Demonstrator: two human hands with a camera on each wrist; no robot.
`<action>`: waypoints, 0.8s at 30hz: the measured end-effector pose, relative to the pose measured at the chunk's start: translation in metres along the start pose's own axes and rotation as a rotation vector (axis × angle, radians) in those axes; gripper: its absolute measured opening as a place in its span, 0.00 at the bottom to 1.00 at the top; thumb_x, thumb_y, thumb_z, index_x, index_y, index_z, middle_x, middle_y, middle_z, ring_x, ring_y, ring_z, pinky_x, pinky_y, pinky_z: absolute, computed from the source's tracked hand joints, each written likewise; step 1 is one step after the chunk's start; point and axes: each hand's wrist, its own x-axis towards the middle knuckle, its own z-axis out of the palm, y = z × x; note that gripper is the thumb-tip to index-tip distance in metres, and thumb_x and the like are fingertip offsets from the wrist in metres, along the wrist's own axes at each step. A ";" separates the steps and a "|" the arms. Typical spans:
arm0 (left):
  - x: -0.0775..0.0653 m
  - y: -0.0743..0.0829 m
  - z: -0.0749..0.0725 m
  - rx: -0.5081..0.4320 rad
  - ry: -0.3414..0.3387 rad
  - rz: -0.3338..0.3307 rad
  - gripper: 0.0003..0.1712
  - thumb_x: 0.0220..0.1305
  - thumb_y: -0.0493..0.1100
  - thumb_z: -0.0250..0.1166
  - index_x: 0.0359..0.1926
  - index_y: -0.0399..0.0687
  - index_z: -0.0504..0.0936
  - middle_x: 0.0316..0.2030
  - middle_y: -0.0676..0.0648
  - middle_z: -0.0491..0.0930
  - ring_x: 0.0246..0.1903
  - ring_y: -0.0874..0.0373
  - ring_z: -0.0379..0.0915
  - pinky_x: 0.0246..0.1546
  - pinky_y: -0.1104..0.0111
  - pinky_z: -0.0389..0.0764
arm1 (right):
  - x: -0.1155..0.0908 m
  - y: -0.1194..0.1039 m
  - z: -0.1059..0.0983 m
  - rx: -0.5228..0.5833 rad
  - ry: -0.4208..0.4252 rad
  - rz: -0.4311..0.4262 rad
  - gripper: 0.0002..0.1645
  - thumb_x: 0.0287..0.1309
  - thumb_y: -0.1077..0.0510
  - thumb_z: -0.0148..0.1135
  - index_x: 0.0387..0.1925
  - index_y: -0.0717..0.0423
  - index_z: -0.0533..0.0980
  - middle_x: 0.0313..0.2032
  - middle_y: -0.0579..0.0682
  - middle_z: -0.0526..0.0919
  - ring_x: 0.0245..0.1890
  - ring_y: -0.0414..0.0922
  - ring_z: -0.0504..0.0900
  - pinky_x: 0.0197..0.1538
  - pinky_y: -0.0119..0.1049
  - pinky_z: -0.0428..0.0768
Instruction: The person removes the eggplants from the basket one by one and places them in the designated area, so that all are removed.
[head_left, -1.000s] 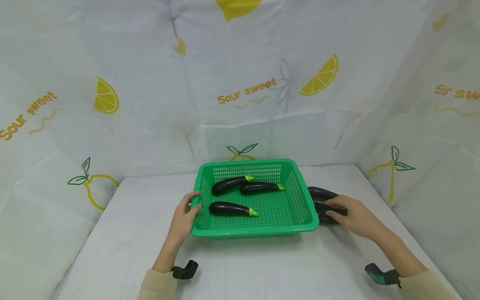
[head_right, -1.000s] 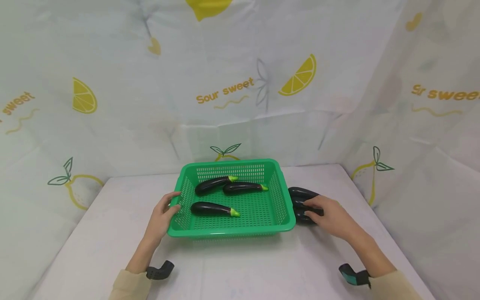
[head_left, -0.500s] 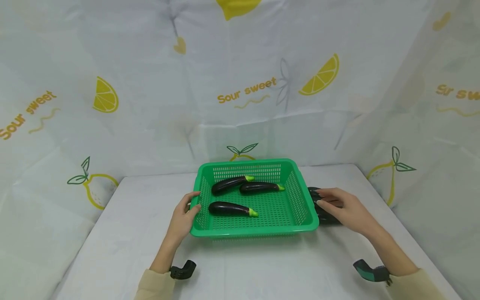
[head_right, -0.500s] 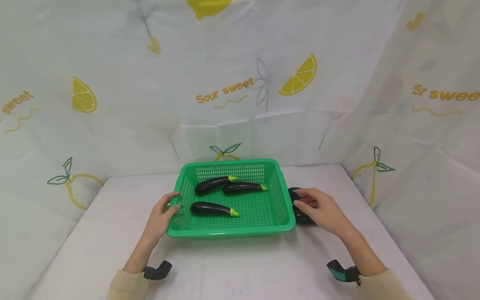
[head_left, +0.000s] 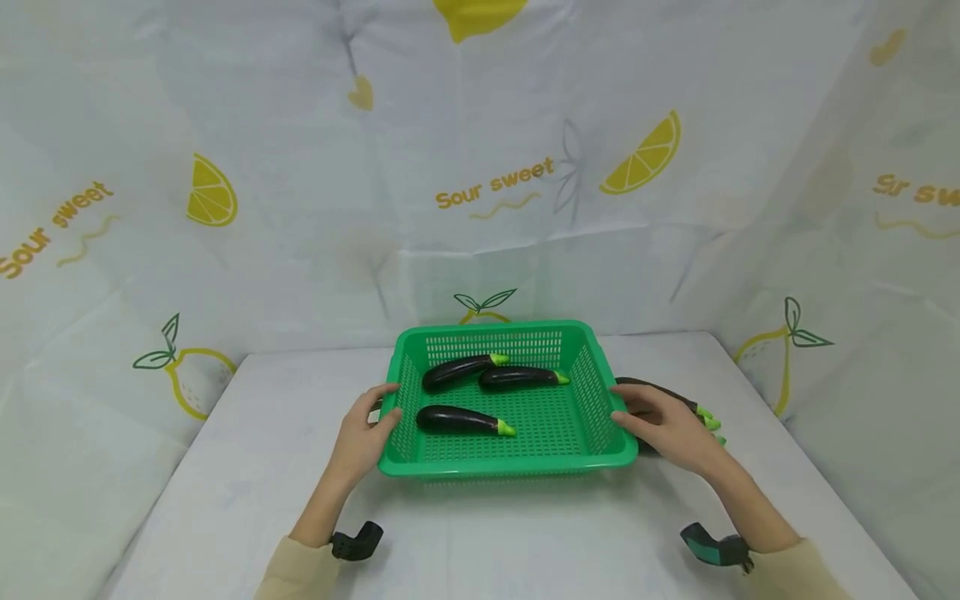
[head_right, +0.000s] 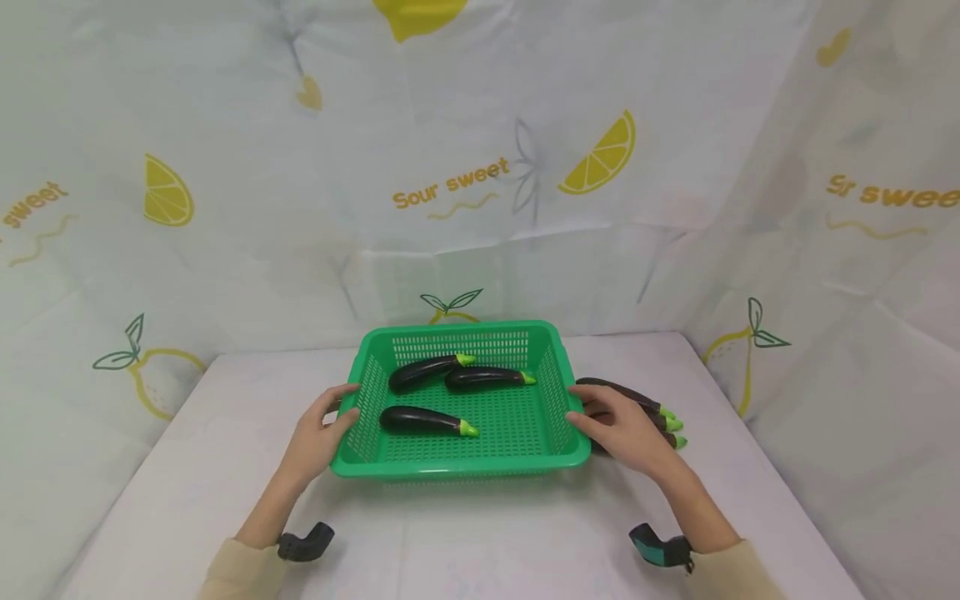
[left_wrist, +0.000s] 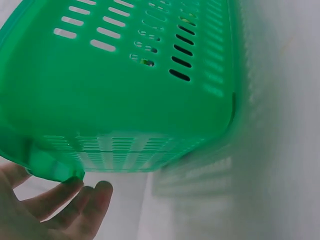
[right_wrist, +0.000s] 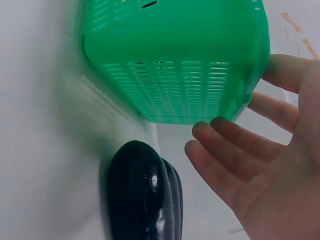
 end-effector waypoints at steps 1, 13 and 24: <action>0.000 0.000 -0.001 0.012 0.003 0.011 0.25 0.75 0.42 0.60 0.69 0.46 0.72 0.66 0.39 0.71 0.63 0.44 0.69 0.57 0.49 0.78 | 0.000 0.000 0.001 0.007 0.000 0.002 0.27 0.71 0.52 0.62 0.66 0.59 0.73 0.55 0.54 0.82 0.51 0.51 0.82 0.51 0.36 0.82; 0.006 0.017 -0.016 0.237 0.095 0.157 0.21 0.70 0.39 0.61 0.61 0.37 0.79 0.61 0.34 0.74 0.62 0.38 0.68 0.58 0.43 0.74 | 0.006 0.002 0.006 0.046 -0.002 0.012 0.27 0.71 0.53 0.63 0.65 0.61 0.74 0.56 0.58 0.81 0.53 0.55 0.81 0.52 0.36 0.81; 0.012 0.047 -0.012 0.418 0.082 0.437 0.17 0.67 0.39 0.63 0.54 0.37 0.82 0.54 0.39 0.80 0.54 0.42 0.77 0.51 0.48 0.80 | 0.007 0.002 0.006 0.056 -0.003 0.035 0.28 0.70 0.52 0.64 0.66 0.61 0.73 0.59 0.60 0.79 0.57 0.57 0.80 0.55 0.43 0.80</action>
